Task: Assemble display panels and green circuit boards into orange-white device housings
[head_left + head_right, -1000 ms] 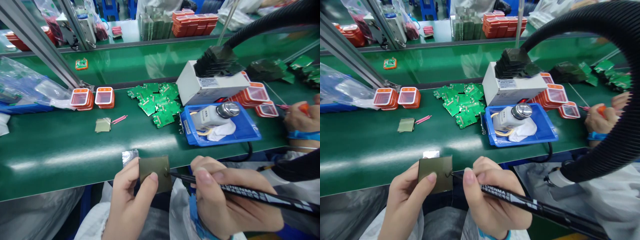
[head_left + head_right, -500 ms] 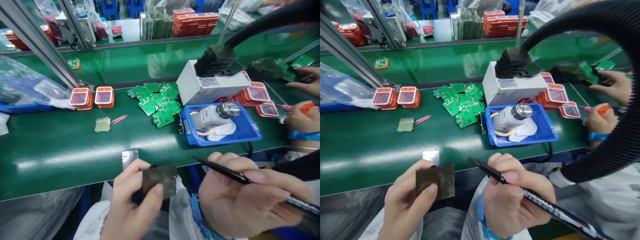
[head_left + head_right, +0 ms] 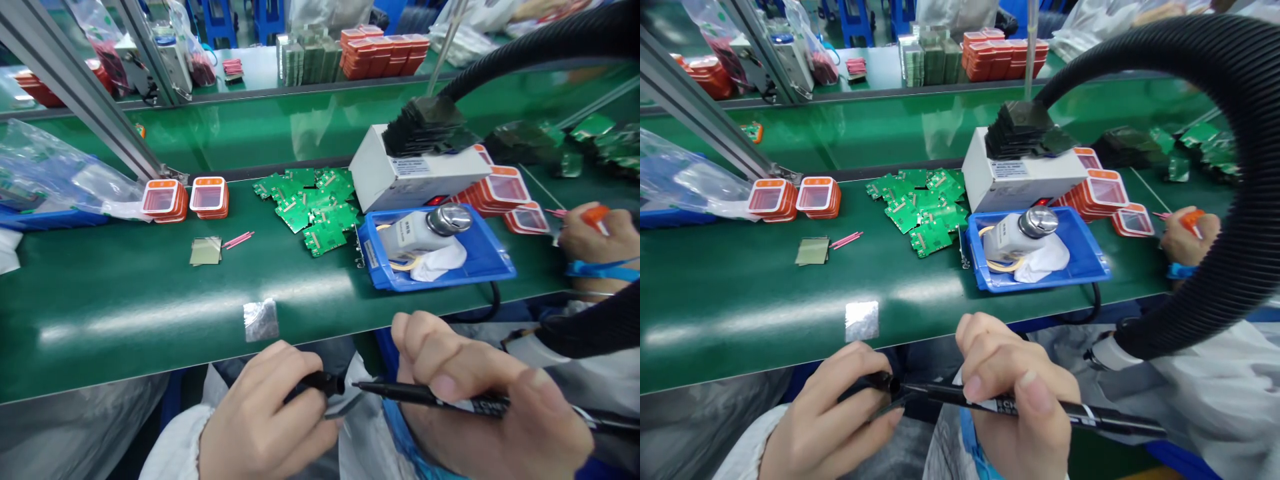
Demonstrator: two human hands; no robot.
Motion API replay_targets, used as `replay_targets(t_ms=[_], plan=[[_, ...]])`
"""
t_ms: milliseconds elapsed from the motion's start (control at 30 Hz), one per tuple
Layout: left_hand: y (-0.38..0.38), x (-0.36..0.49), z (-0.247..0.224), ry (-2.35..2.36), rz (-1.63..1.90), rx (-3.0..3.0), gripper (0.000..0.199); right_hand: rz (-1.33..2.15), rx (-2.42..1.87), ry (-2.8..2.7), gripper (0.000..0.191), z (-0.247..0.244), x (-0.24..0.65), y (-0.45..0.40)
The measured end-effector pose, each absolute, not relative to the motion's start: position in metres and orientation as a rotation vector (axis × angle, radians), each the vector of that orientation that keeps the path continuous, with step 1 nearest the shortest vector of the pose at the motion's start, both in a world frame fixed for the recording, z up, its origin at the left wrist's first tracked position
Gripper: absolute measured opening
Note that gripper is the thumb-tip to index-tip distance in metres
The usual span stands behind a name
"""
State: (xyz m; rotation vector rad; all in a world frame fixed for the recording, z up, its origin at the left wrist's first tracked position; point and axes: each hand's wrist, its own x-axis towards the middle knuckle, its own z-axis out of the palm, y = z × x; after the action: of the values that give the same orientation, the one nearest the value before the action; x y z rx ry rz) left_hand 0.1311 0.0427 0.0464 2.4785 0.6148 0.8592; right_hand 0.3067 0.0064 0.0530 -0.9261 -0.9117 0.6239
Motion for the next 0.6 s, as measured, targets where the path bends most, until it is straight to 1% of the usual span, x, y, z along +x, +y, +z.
replay_targets(t_ms=[200,367,600], plan=[[0.043,0.131,0.046,0.569,0.816,2.473,0.018,0.599,-0.980,-0.992,0.047,0.051,0.307,0.006],[0.042,0.132,0.046,0.564,0.781,2.505,0.020,0.616,-0.996,-1.052,0.042,0.047,0.302,0.006],[0.045,0.130,0.038,0.589,0.752,2.522,0.018,1.098,-1.196,-1.350,0.040,0.043,0.308,0.019]])
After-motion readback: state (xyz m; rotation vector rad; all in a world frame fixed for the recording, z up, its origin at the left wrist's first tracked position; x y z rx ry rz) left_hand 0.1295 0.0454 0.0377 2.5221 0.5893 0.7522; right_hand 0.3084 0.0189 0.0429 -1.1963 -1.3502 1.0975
